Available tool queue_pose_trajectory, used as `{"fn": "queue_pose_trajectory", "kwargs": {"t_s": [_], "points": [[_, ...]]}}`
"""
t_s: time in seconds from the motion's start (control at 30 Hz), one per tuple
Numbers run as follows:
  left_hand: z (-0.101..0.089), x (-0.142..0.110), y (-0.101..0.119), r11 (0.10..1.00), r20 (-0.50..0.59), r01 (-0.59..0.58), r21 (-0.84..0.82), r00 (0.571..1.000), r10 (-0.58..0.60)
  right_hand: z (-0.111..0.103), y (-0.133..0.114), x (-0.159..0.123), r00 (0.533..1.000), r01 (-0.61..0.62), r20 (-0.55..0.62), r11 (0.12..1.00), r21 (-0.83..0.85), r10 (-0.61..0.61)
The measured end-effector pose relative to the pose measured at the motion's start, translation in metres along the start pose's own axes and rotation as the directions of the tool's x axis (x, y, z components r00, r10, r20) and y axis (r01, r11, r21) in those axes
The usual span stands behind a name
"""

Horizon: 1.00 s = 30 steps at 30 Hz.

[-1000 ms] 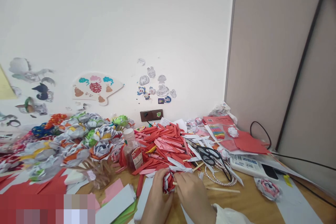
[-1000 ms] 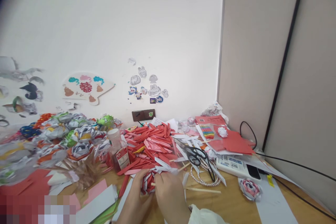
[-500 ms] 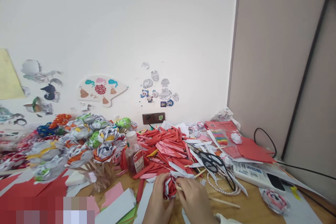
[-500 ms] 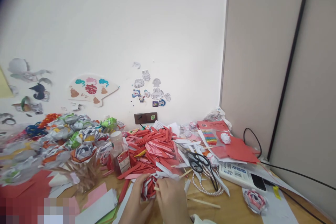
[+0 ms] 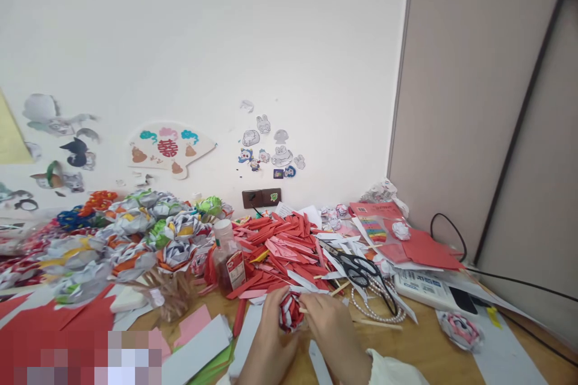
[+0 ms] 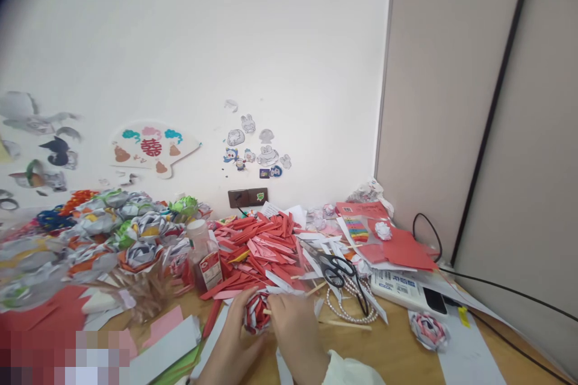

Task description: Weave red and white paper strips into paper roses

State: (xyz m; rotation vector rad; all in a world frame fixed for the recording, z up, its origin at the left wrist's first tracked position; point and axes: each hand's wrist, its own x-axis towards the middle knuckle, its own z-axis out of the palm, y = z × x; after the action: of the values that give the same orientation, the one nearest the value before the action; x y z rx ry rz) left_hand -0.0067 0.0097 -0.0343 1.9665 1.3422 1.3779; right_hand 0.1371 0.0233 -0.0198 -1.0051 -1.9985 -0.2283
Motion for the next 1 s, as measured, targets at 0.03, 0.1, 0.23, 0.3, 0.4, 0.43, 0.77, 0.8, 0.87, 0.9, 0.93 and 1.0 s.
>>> {"fn": "queue_pose_trajectory", "kwargs": {"t_s": [0.03, 0.1, 0.23, 0.3, 0.4, 0.43, 0.77, 0.8, 0.87, 0.9, 0.93, 1.0], "points": [[0.000, 0.001, 0.000, 1.000, -0.005, 0.003, 0.000, 1.000, -0.003, -0.001, 0.001, 0.001, 1.000, -0.002, 0.014, 1.000, 0.022, 0.001], [-0.001, 0.003, 0.002, 1.000, -0.016, 0.015, -0.011, 1.000, -0.015, -0.004, 0.002, 0.001, 1.000, -0.022, 0.015, 0.998, 0.061, 0.021], [-0.003, 0.007, 0.007, 0.992, -0.050, 0.089, -0.088, 0.994, -0.093, -0.010, 0.005, 0.002, 0.996, -0.086, -0.005, 0.989, 0.119, 0.088], [-0.003, 0.008, 0.008, 0.983, -0.074, 0.127, -0.129, 0.988, -0.138, -0.011, 0.005, 0.001, 0.996, -0.089, -0.011, 0.988, 0.126, 0.091], [-0.004, 0.009, 0.007, 0.981, -0.097, 0.129, -0.142, 0.985, -0.144, -0.009, 0.002, 0.000, 0.998, -0.065, -0.016, 0.993, 0.104, 0.067], [-0.004, 0.008, 0.007, 0.983, -0.100, 0.123, -0.139, 0.985, -0.137, -0.008, 0.001, -0.001, 0.998, -0.059, -0.009, 0.993, 0.100, 0.060], [-0.002, 0.004, 0.004, 0.992, -0.055, 0.086, -0.095, 0.994, -0.091, -0.006, -0.002, -0.001, 0.993, -0.117, 0.006, 0.983, 0.143, 0.118], [-0.002, 0.004, 0.003, 0.993, -0.051, 0.084, -0.087, 0.995, -0.089, -0.006, -0.002, 0.000, 0.992, -0.128, 0.010, 0.981, 0.148, 0.128], [-0.002, 0.003, 0.002, 0.993, -0.024, 0.084, -0.080, 0.996, -0.086, -0.007, -0.001, 0.001, 0.989, -0.145, 0.016, 0.978, 0.148, 0.145], [-0.002, 0.003, 0.001, 0.993, -0.008, 0.082, -0.081, 0.996, -0.083, -0.008, -0.001, 0.001, 0.989, -0.149, 0.017, 0.978, 0.146, 0.148], [-0.003, 0.003, 0.001, 0.993, 0.007, 0.080, -0.085, 0.997, -0.080, -0.009, 0.000, 0.002, 0.989, -0.150, 0.019, 0.978, 0.144, 0.149], [-0.003, 0.003, 0.001, 0.992, 0.024, 0.074, -0.099, 0.997, -0.072, -0.011, 0.000, 0.003, 0.988, -0.154, 0.022, 0.977, 0.145, 0.152]]}}
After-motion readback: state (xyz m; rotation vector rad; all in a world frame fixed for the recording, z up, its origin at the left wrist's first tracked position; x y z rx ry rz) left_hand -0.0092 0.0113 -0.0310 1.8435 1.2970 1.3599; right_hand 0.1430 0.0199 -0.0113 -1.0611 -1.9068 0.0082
